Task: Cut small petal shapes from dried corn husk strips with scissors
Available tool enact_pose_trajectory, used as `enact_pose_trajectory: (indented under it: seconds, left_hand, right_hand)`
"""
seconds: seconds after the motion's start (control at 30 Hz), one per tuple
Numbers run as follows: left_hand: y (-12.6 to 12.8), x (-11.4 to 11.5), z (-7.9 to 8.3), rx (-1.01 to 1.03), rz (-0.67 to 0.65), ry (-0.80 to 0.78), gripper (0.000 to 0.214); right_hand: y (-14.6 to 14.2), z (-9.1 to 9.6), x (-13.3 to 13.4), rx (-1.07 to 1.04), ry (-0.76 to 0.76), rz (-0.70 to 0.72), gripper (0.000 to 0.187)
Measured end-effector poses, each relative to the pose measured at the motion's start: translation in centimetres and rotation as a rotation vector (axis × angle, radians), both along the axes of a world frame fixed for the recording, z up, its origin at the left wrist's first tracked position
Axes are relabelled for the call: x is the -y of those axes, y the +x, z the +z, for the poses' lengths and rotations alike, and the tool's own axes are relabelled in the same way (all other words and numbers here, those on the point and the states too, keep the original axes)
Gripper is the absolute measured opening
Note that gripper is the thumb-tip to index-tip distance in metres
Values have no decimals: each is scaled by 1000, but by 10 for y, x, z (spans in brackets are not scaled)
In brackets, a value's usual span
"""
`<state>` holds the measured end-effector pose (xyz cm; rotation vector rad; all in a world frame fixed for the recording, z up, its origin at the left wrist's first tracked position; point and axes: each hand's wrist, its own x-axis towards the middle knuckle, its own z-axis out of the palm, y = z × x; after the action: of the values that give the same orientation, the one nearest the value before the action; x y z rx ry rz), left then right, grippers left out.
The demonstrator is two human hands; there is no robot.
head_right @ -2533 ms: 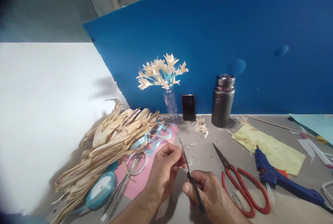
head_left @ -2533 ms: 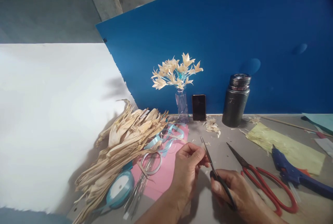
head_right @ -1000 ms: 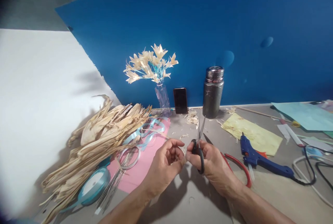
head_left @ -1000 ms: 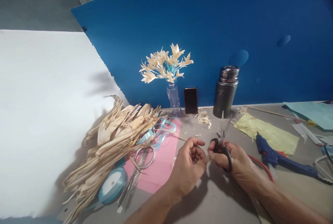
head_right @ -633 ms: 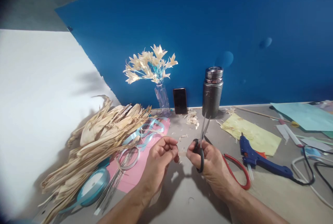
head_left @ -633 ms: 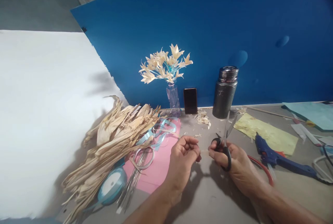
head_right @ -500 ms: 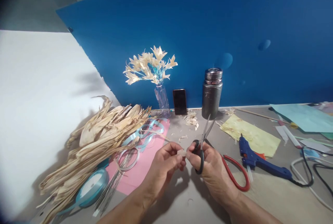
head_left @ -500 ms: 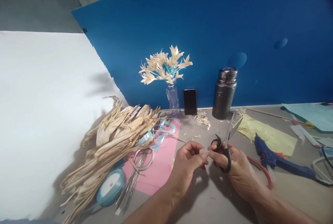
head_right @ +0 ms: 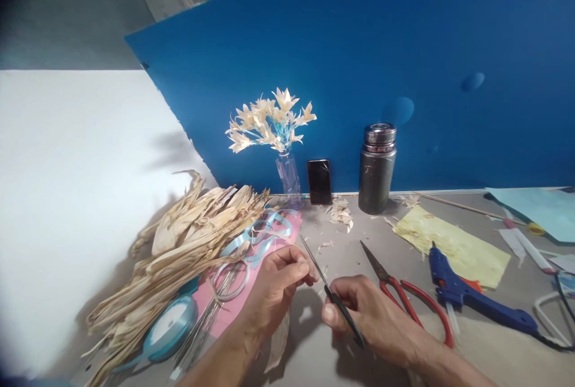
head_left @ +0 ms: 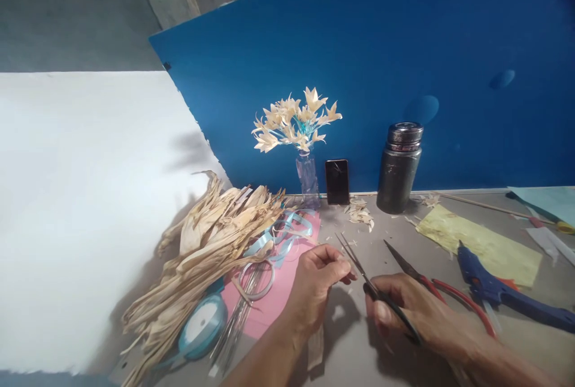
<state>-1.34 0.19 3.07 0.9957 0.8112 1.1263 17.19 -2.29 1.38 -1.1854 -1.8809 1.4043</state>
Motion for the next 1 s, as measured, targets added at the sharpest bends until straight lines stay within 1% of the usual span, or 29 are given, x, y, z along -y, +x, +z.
enact_pose_trajectory:
  seconds: [0.13,0.3,0.37,0.57,0.63,0.7,0.73,0.8,0.87,0.93,1.0]
  left_hand:
    - [-1,0,4,-18,-4,-19,12]
    - [-1,0,4,-16,18,-32,12]
    - [-1,0,4,-13,17,-37,13]
    - [-2,-2,3,0,-4,-32,15]
    - [-2,-1,3,11,-22,-36,16]
    - [-2,0,3,31,-38,-58,18]
    - [-2,0,2,40,-44,-73,19]
    - [-1,1,2,35,-53,-99,20]
    - [1,3,1,10,-57,-112,21]
    - [3,4,-1,-14,-57,-119,21]
    - [5,5,-3,-34,-66,-129,21]
  right_hand:
    - [0,5,1,33,-33,38,68]
    - [-2,14,2,75,-54,44,69]
    - [-1,11,2,73,-55,45,67]
    - [2,-8,0,-20,-96,40,60]
    - [1,-10,-1,-26,-100,20,59]
    - [0,-9,-2,-31,-77,-45,55]
    - [-1,-8,-3,-53,-61,-103,50]
    - [-3,-6,-3,-142,-39,-243,38]
    - [-4,-4,-2,-242,-47,-351,31]
    - [-5,-1,0,-289,-63,-401,29]
    - [-7,1,2,-296,-71,-413,29]
